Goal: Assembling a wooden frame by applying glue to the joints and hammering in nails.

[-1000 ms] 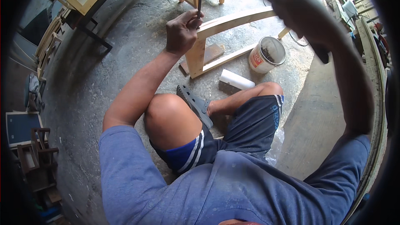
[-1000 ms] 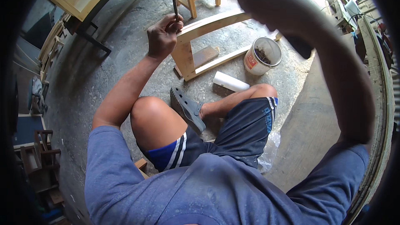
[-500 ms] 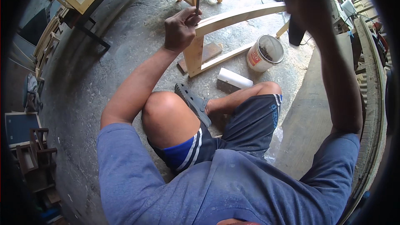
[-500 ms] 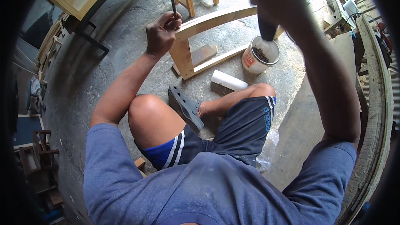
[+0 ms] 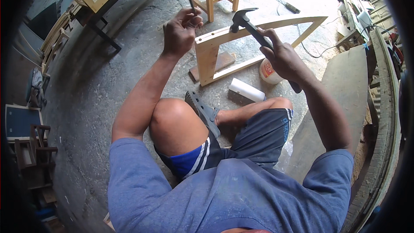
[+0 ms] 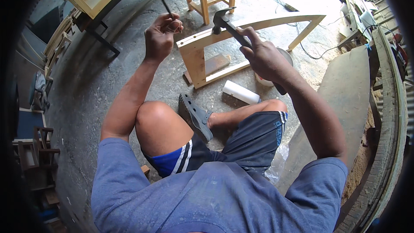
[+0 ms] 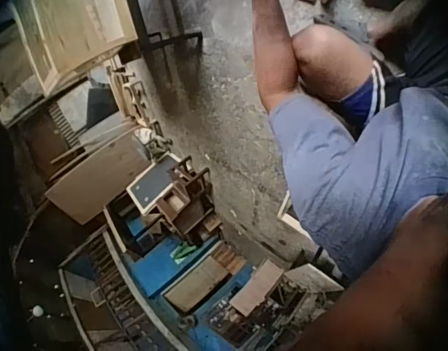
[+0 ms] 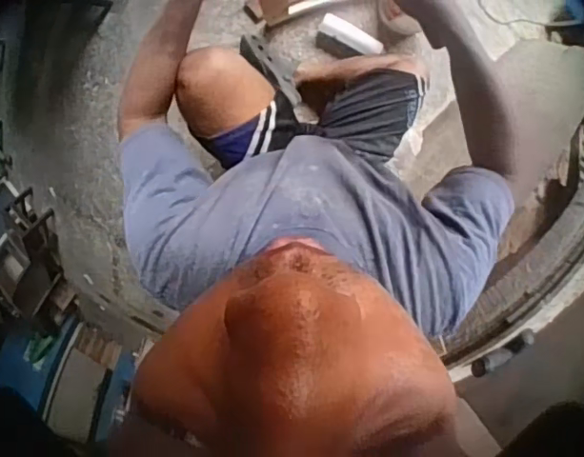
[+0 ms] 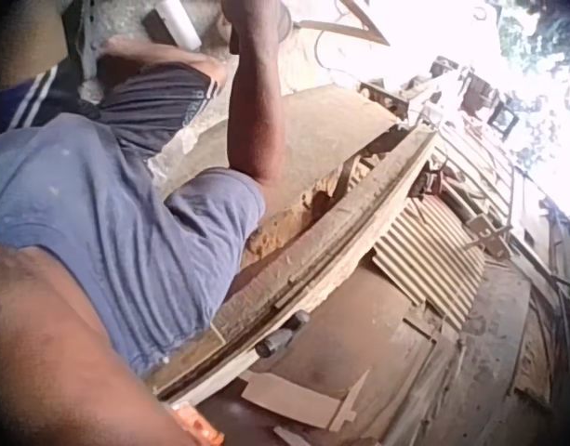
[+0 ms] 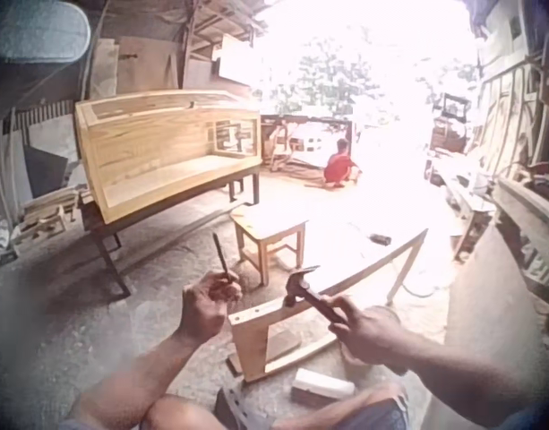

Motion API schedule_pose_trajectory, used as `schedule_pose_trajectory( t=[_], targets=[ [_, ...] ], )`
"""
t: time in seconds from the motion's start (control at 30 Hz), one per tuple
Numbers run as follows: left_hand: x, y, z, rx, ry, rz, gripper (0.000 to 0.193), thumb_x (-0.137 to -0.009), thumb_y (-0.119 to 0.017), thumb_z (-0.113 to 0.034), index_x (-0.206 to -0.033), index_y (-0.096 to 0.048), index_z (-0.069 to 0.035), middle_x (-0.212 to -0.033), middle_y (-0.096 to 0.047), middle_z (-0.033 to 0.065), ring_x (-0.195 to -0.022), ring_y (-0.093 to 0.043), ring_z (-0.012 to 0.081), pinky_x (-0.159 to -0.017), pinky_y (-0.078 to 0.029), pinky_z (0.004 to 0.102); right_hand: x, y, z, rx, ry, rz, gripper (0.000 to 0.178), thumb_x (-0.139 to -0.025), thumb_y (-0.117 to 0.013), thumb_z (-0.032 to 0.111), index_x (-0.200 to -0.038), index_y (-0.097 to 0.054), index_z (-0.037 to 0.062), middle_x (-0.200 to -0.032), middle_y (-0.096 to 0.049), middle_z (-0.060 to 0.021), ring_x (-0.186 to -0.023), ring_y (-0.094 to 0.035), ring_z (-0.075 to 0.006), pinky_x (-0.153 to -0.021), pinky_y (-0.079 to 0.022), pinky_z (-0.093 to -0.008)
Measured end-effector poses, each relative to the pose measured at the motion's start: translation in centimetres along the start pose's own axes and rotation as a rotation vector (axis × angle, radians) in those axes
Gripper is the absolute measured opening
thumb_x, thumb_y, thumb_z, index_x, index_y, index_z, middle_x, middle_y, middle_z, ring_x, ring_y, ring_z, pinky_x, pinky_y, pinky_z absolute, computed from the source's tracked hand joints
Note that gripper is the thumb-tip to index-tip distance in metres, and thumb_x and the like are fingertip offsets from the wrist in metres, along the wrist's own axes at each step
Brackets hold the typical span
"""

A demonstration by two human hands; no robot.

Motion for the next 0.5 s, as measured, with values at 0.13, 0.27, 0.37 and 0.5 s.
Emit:
schedule_pose_trajectory(
  t=[0.13, 0.27, 0.37, 0.5],
  targets=[
    [0.7, -0.3, 0.5, -0.014, 0.115, 0.15, 0.01, -0.095, -0.06, -0.004, -0.104, -0.064, -0.002, -0.083, -0.068, 0.004, -0.078, -0.064, 0.0093, -0.073, -0.054, 0.0252, -0.2, -0.4, -0.8, 0.06, 0.065, -0.03, 0.035, -0.1, -0.049, 0.028, -0.133, -0.038, 0.0204, -0.08, -0.065, -0.0242, -0.076, -0.066, -0.0411, -0.067, -0.045, -0.0538],
    [1.0, -0.1, 0.4, -0.105, 0.097, 0.207, 0.01, -0.094, -0.06, -0.003, -0.103, -0.065, -0.002, -0.083, -0.069, 0.0038, -0.077, -0.064, 0.0087, -0.071, -0.054, 0.0251, -0.2, -0.2, -0.4, 0.053, 0.006, -0.015, 0.036, -0.099, -0.05, 0.024, -0.132, -0.038, 0.0191, -0.083, -0.064, -0.0261, -0.079, -0.065, -0.043, -0.069, -0.044, -0.0545],
    [0.9, 0.1, 0.3, -0.125, 0.06, 0.206, 0.01, -0.094, -0.06, -0.003, -0.102, -0.065, -0.002, -0.082, -0.069, 0.0041, -0.076, -0.064, 0.0085, -0.07, -0.054, 0.0251, -0.2, -0.1, 0.5, 0.051, -0.02, -0.003, 0.037, -0.099, -0.05, 0.024, -0.134, -0.037, 0.0187, -0.082, -0.064, -0.0264, -0.078, -0.065, -0.0426, -0.068, -0.044, -0.0541],
    [1.0, 0.4, 0.4, -0.085, 0.058, 0.161, 0.008, -0.094, -0.06, -0.003, -0.1, -0.065, -0.002, -0.083, -0.07, 0.0043, -0.077, -0.064, 0.0088, -0.071, -0.054, 0.0252, -0.3, -0.2, 1.1, 0.066, 0.029, 0.007, 0.039, -0.1, -0.049, 0.025, -0.137, -0.036, 0.0195, -0.078, -0.064, -0.0244, -0.072, -0.065, -0.0399, -0.064, -0.045, -0.0523]
  ],
)
Point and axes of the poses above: each hand's wrist, its own x-axis away from the middle knuckle, its own y-axis out of the back of the hand, z = x × y, the point moved 7 cm from there along -x, towards the middle knuckle
